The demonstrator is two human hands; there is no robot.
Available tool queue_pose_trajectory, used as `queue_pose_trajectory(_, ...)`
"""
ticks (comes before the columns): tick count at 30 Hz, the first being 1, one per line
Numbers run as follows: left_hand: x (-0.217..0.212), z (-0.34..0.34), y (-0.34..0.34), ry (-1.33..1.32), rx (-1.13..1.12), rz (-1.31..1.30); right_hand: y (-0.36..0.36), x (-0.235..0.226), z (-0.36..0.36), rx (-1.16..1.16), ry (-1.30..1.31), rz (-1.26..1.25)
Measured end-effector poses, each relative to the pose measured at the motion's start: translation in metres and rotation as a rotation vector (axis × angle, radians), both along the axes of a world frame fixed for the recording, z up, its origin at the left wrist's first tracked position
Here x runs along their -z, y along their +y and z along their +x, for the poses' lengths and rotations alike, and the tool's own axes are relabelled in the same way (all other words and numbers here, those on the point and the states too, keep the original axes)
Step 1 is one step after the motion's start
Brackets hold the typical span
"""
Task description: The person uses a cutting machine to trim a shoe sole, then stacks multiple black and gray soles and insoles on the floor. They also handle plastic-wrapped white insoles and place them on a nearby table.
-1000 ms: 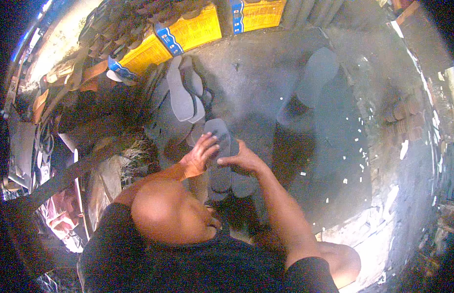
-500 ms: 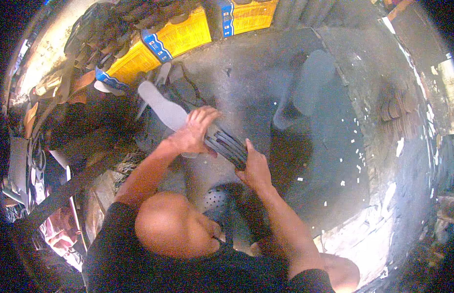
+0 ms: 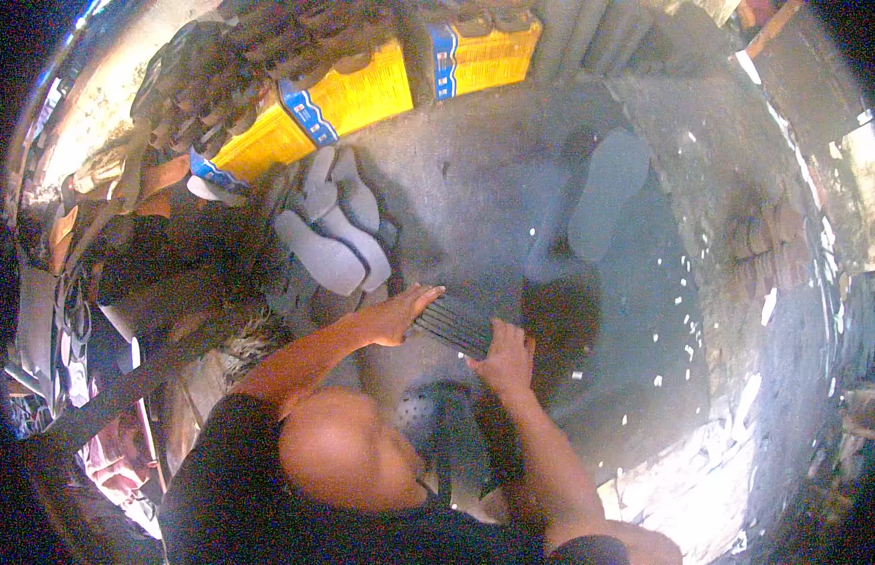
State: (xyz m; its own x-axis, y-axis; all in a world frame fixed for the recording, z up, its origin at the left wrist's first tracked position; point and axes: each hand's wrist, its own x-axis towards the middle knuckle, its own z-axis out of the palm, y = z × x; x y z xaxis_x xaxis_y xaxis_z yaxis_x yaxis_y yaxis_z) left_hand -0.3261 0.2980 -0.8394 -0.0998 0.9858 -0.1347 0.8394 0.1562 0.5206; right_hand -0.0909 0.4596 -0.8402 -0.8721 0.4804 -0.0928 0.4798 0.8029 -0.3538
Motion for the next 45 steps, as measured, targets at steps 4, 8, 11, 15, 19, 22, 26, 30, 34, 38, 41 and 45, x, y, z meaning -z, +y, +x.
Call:
queue_pose_trajectory(4, -0.039, -0.066, 0.055, 0.053, -0.349, 0.151, 0.008, -0.012, 0.002, 0.171, 0.326, -0.065)
queue_pose_trajectory(8, -0.034, -0.147, 0.105, 0.014, -0.82, 0.385, 0.002, 0.005, 0.018, 0.169, 0.438, -0.234)
queue_pose_trajectory(11, 0.022, -0.167, 0.162, 0.165, -0.625, 0.135, 0.014, 0.025, 0.019, 0.195, 0.542, -0.327)
queue_pose_trajectory(15, 0.095, -0.206, 0.165, 0.267, -0.395, -0.166, 0.001, -0.041, -0.009, 0.339, 0.032, 0.069)
queue_pose_trajectory(19, 0.087, -0.178, 0.169, 0.391, -0.376, -0.172, 0.036, -0.006, -0.017, 0.424, -0.248, -0.315)
queue_pose_trajectory(22, 0.038, -0.158, 0.131, 0.092, -0.575, 0.199, 0.062, -0.01, -0.023, 0.357, -0.009, -1.026)
queue_pose_trajectory(26, -0.059, -0.093, 0.065, -0.048, -0.793, 0.328, 0.04, 0.008, -0.046, 0.611, -0.037, -0.325)
queue_pose_trajectory(30, -0.08, -0.032, 0.017, -0.51, -0.682, 0.368, 0.009, -0.038, -0.062, 0.406, 0.245, -0.541)
queue_pose_trajectory(34, -0.097, 0.017, 0.001, -1.032, -0.565, 0.021, -0.037, -0.085, -0.062, 0.26, 0.359, -1.103)
queue_pose_trajectory(38, -0.101, 0.012, -0.001, -1.04, -0.645, 0.113, 0.017, -0.136, -0.035, 0.09, -0.011, -0.867)
queue_pose_trajectory(41, -0.015, -0.064, -0.076, -0.438, -1.252, 0.584, 0.115, -0.251, 0.036, 0.263, 1.022, -1.191)
queue_pose_trajectory(45, 0.012, -0.099, -0.055, -0.202, -1.935, 0.14, 0.296, -0.305, 0.219, -0.226, 2.005, -0.839)
